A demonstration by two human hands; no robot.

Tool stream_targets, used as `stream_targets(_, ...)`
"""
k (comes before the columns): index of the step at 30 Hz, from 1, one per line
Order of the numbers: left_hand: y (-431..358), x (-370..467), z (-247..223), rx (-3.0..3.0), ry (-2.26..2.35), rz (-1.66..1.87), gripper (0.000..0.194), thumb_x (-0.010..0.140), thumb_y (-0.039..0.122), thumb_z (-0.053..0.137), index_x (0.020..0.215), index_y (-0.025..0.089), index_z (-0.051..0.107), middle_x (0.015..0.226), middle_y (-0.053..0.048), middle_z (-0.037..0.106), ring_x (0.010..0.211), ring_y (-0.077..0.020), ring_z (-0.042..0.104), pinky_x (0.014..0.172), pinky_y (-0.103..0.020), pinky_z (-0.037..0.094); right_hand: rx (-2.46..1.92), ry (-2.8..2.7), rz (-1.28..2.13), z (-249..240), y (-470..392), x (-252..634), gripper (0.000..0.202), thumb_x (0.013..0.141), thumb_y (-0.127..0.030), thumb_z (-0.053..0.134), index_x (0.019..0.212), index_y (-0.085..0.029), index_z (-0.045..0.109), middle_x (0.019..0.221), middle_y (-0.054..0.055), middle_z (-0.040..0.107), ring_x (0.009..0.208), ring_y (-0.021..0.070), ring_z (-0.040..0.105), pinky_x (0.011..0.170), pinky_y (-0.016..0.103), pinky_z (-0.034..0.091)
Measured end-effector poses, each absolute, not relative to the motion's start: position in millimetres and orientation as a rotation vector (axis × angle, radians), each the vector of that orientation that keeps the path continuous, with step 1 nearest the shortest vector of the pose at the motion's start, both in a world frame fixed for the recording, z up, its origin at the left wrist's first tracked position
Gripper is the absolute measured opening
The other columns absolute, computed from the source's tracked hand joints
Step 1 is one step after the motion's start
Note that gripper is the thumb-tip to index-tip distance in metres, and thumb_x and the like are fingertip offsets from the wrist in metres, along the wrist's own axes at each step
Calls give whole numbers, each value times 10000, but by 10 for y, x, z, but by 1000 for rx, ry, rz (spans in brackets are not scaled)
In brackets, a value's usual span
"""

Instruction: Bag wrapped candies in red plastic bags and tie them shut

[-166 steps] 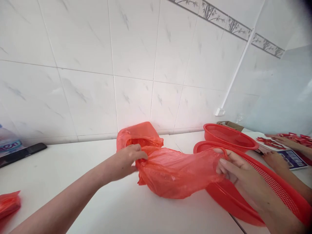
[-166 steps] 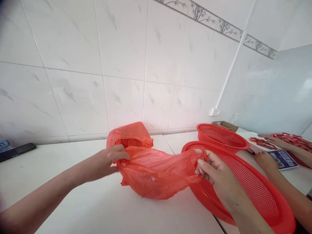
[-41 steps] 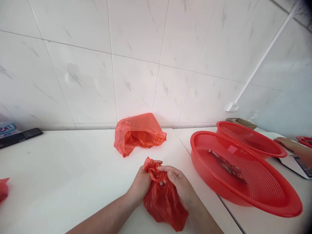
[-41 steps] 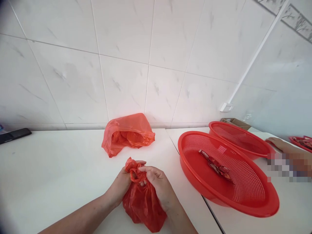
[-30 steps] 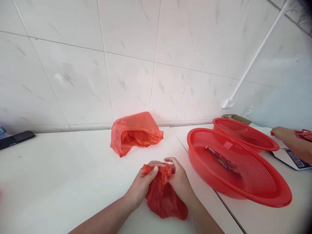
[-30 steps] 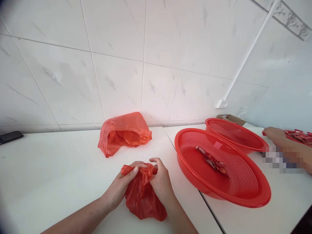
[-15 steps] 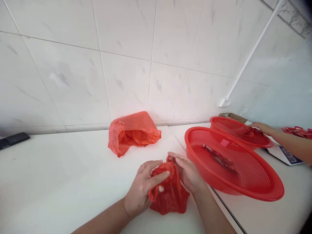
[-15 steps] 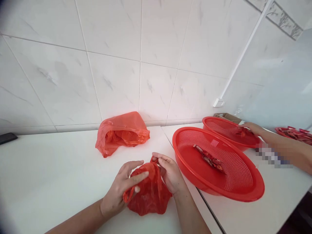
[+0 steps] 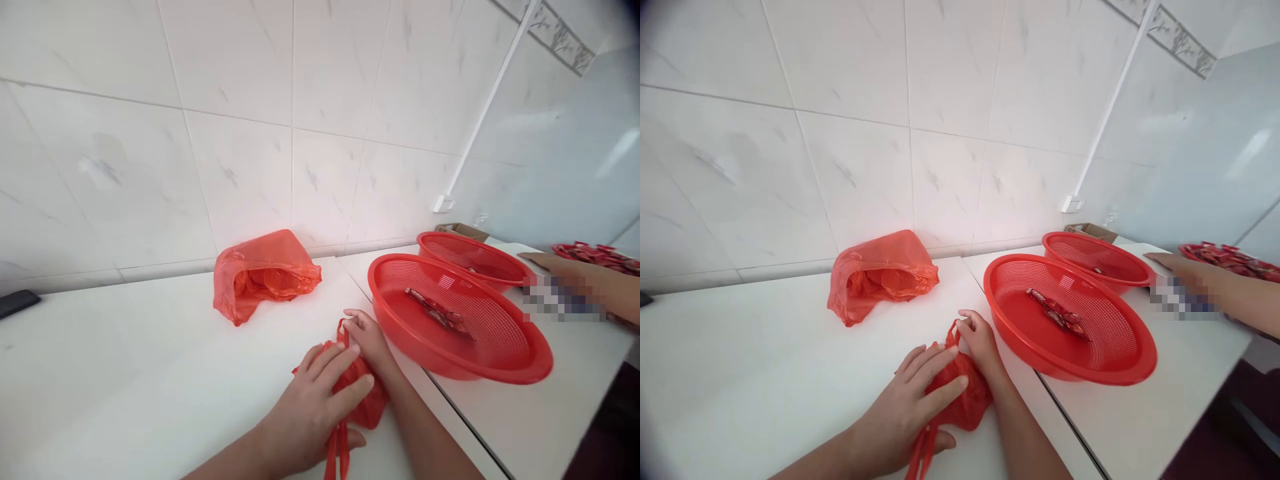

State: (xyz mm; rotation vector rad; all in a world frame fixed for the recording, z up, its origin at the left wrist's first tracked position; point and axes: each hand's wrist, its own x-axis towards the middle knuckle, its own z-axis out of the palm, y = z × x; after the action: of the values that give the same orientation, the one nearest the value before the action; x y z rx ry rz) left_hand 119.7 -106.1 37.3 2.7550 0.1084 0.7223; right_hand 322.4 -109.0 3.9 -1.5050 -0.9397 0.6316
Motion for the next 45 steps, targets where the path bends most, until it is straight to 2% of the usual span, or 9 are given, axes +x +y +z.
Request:
stream_targets(2, -1002, 1224, 320, 2792, 199, 616, 717, 708, 420, 707, 1350, 283, 417, 1468, -158, 343, 1268, -410, 360, 973, -573, 315, -1497, -946, 635, 35, -1104, 3248, 364, 734, -376, 599, 1031, -169, 634, 817, 24, 671, 772, 192, 609, 738, 327, 466)
stream_targets(8, -938, 882, 433, 2751, 378, 490, 263, 820, 182, 518, 1026, 273, 653, 1052, -58, 651, 846, -244, 598, 733, -330, 436, -1543, -991, 705, 1, -1114, 3304, 342, 728, -411, 579, 971, -183, 651, 990, 80, 685, 906, 241, 639, 843, 367, 463)
stream_targets(17, -904, -715, 773, 2283, 1320, 705, 213, 739, 174, 543, 837, 269, 706, 896, -32, 667, 775, -215, 609, 678, -255, 416, -1832, -1125, 657, -121, -1078, 3350, 378, 702, -471, 547, 999, -260, 650, 1121, 71, 660, 1059, 285, 589, 839, 368, 450)
stream_targets(22, -891, -1462, 765, 2340, 2005, 718, 384, 766, 124, 410, 1040, 240, 653, 1099, -76, 623, 990, -282, 590, 835, -385, 442, -1871, -1122, 673, -108, -1065, 3293, 371, 718, -470, 512, 999, -259, 632, 1115, 77, 656, 1057, 286, 585, 836, 372, 449)
stream_targets(25, -879, -1473, 725, 2481, 2246, 683, 444, 783, 202, 484, 1217, 230, 569, 1345, -145, 476, 1233, -406, 412, 917, -580, 367, -1888, -1112, 672, -52, -1081, 3232, 371, 731, -454, 484, 1010, -253, 623, 1117, 66, 652, 1075, 266, 574, 853, 358, 443)
stream_targets(28, -895, -1131, 775, 2645, 1868, 770, 508, 792, 312, 580, 1292, 276, 499, 1430, -123, 394, 1300, -377, 347, 970, -572, 356, -1875, -1115, 673, -17, -1099, 3187, 363, 742, -443, 473, 1010, -246, 619, 1119, 59, 650, 1080, 252, 568, 867, 348, 438)
stream_targets(35, -598, 151, 837, 2467, 902, 704, 343, 815, 316, 611, 1158, 318, 606, 1331, -53, 529, 1139, -249, 560, 855, -328, 511, -1840, -1111, 664, 21, -1122, 3134, 320, 755, -406, 477, 987, -245, 627, 1097, 52, 657, 1048, 248, 580, 867, 353, 438)
stream_targets(42, 195, 1109, 489, 2676, 1019, 674, 200, 767, 139, 607, 945, 183, 689, 1429, -128, 424, 1362, -401, 241, 1029, -660, 226, -1690, -1115, 589, 6, -1118, 3149, 225, 768, -354, 478, 871, -233, 637, 970, 46, 685, 972, 252, 608, 859, 363, 439)
stream_targets(45, 246, 1265, 388, 2744, 1066, 710, 308, 775, 73, 535, 1043, 162, 656, 1313, -155, 541, 1296, -414, 356, 988, -730, 184, -1666, -1116, 594, -13, -1108, 3175, 209, 783, -338, 459, 845, -235, 629, 940, 38, 682, 931, 242, 614, 826, 355, 451)
